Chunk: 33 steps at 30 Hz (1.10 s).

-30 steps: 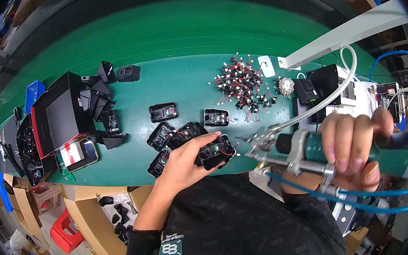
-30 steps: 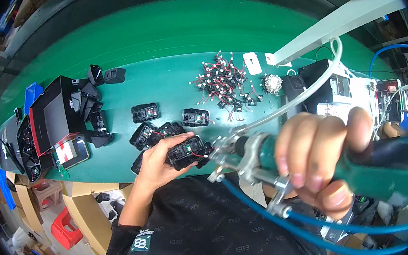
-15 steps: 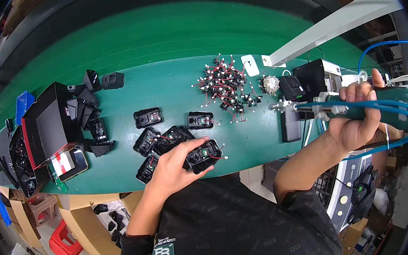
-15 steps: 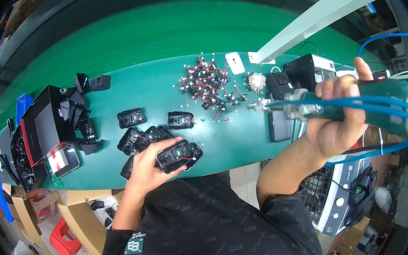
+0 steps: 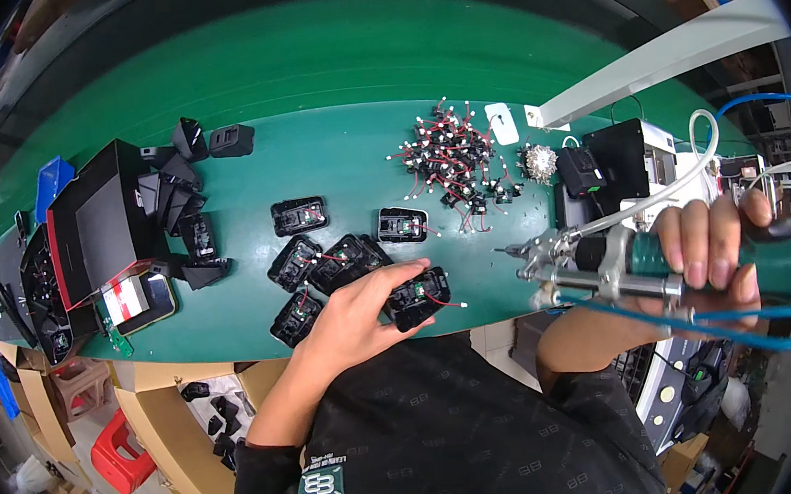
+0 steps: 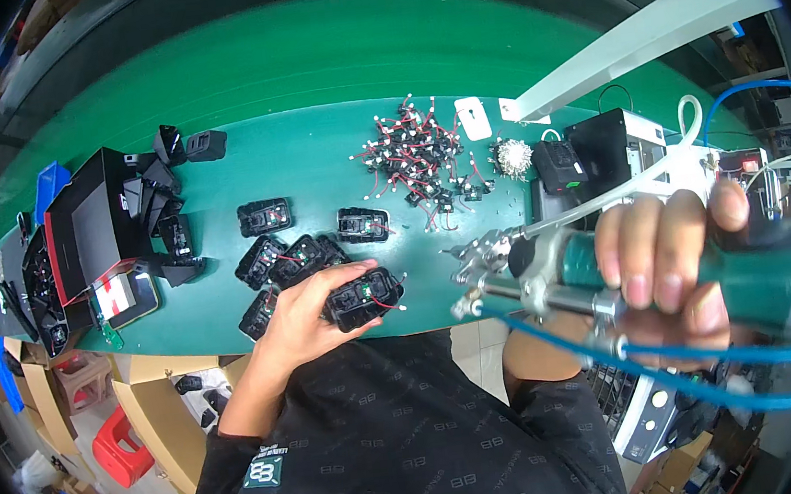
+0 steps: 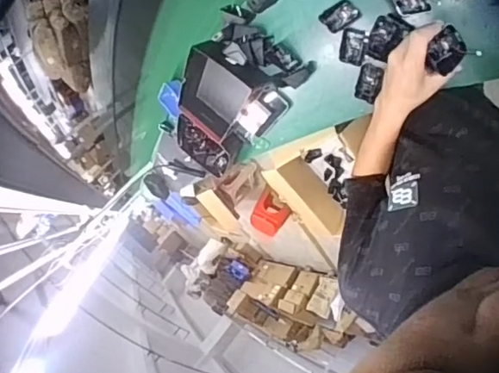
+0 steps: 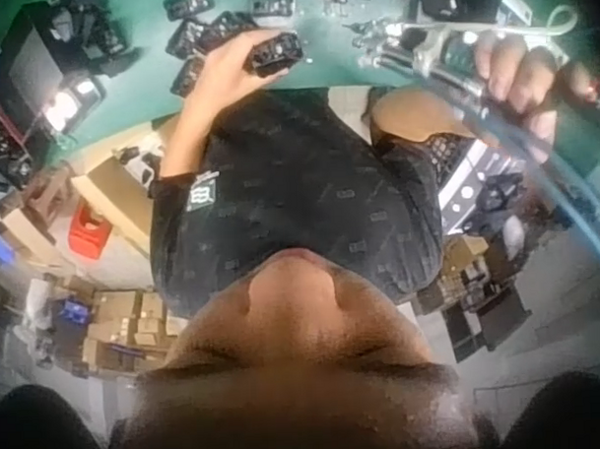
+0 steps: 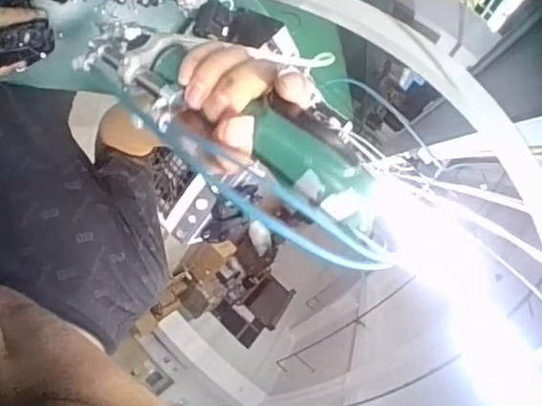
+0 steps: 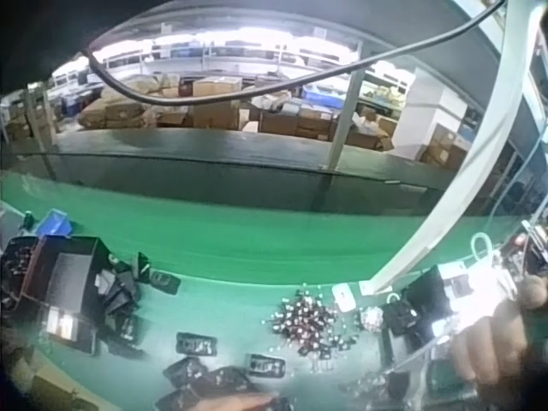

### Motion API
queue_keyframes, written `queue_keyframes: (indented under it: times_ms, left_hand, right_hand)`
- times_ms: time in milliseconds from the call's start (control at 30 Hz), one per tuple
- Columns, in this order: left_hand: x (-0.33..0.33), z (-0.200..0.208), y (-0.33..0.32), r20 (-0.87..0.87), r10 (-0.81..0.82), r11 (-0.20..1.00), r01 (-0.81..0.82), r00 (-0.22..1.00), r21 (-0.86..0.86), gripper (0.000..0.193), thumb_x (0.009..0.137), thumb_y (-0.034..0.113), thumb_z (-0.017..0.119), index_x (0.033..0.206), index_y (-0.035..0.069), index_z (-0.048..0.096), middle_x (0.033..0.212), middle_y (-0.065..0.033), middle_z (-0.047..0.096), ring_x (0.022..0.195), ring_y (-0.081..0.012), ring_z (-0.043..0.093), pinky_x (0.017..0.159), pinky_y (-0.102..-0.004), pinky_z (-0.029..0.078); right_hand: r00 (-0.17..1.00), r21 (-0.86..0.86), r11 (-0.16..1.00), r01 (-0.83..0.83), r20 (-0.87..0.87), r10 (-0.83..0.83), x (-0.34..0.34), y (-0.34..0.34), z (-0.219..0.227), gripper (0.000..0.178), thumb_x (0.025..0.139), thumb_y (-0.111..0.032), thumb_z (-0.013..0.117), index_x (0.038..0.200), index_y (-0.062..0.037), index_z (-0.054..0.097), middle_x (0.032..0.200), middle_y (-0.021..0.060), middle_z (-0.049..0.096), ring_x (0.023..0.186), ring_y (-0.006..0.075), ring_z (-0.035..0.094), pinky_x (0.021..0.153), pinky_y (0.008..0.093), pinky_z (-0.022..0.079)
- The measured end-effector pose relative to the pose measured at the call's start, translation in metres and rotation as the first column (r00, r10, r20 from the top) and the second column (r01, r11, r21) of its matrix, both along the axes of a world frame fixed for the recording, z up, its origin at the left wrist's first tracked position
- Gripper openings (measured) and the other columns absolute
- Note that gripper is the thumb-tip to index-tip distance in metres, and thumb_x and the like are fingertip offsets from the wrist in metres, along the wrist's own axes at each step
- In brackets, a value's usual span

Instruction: The person assembles an electronic device by securing internal components and wiring into an electronic housing with a pneumatic screwdriver.

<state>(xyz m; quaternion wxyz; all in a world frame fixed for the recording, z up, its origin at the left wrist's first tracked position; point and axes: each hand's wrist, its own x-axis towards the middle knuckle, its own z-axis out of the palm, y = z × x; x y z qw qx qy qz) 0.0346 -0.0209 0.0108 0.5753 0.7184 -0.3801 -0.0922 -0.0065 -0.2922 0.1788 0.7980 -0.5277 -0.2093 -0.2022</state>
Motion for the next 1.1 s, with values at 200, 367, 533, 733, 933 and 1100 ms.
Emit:
queue_keyframes:
  times_ms: [200,367,533,733,933,1100]
  left_hand:
    - [-0.004,-0.007,0.001,-0.031,0.024,0.999,-0.025,0.999,-0.026,0.060,0.074,0.010,0.084,0.125,0.000,0.054,0.121,-0.0158,0.066,0.108,-0.0304,0.067,0.090,-0.0357,0.056]
    - [-0.003,-0.003,0.000,-0.067,0.009,0.997,-0.014,0.998,-0.081,0.060,0.073,0.011,0.085,0.125,0.001,0.055,0.121,-0.0148,0.067,0.107,-0.0289,0.068,0.090,-0.0354,0.056]
    - [-0.004,0.001,0.002,-0.080,0.018,0.995,-0.025,0.997,-0.097,0.059,0.073,0.011,0.085,0.123,0.001,0.057,0.121,-0.0139,0.067,0.107,-0.0284,0.068,0.089,-0.0352,0.057]
    - [-0.004,0.005,0.001,-0.094,0.021,0.997,-0.028,0.995,-0.079,0.059,0.072,0.011,0.086,0.123,0.002,0.057,0.121,-0.0128,0.067,0.106,-0.0282,0.069,0.088,-0.0351,0.057]
    - [-0.006,0.002,0.003,-0.092,0.009,0.996,-0.017,0.996,-0.088,0.059,0.072,0.012,0.086,0.123,0.002,0.058,0.121,-0.0131,0.067,0.106,-0.0286,0.068,0.089,-0.0356,0.057]
    - [-0.006,0.004,0.003,0.054,-0.012,0.984,0.022,0.998,-0.179,0.059,0.071,0.011,0.086,0.121,-0.002,0.059,0.122,-0.0174,0.066,0.109,-0.0296,0.067,0.092,-0.0362,0.056]
  right_hand:
    - [0.997,-0.023,0.997,-0.071,0.005,0.071,-0.005,0.019,0.005,0.046,0.085,-0.014,0.074,0.123,-0.0158,0.050,0.074,-0.0041,0.059,0.063,0.0089,0.059,0.058,0.0230,0.049]
    - [0.994,0.029,0.994,-0.107,0.008,0.107,-0.003,0.033,0.006,0.038,0.083,-0.010,0.075,0.110,-0.0186,0.050,0.073,-0.0034,0.061,0.061,0.0098,0.060,0.056,0.0228,0.051]
    - [0.992,0.007,0.992,-0.124,-0.010,0.124,-0.001,0.036,0.001,0.036,0.084,-0.012,0.073,0.110,-0.0185,0.049,0.073,-0.0041,0.058,0.061,0.0105,0.059,0.056,0.0258,0.050]
    - [0.988,-0.005,0.989,-0.149,0.044,0.149,0.003,0.035,-0.002,0.040,0.080,-0.009,0.073,0.114,-0.0112,0.051,0.075,-0.0019,0.060,0.065,0.0096,0.062,0.062,0.0238,0.054]
    - [0.986,0.011,0.986,-0.164,0.008,0.164,0.004,0.038,-0.004,0.036,0.080,-0.009,0.074,0.109,-0.0116,0.051,0.075,-0.0017,0.060,0.066,0.0094,0.063,0.064,0.0248,0.054]
    - [0.970,-0.042,0.969,-0.242,0.015,0.243,0.009,0.038,-0.001,0.029,0.080,-0.008,0.073,0.099,-0.0131,0.052,0.072,-0.0022,0.060,0.063,0.0089,0.062,0.061,0.0238,0.054]
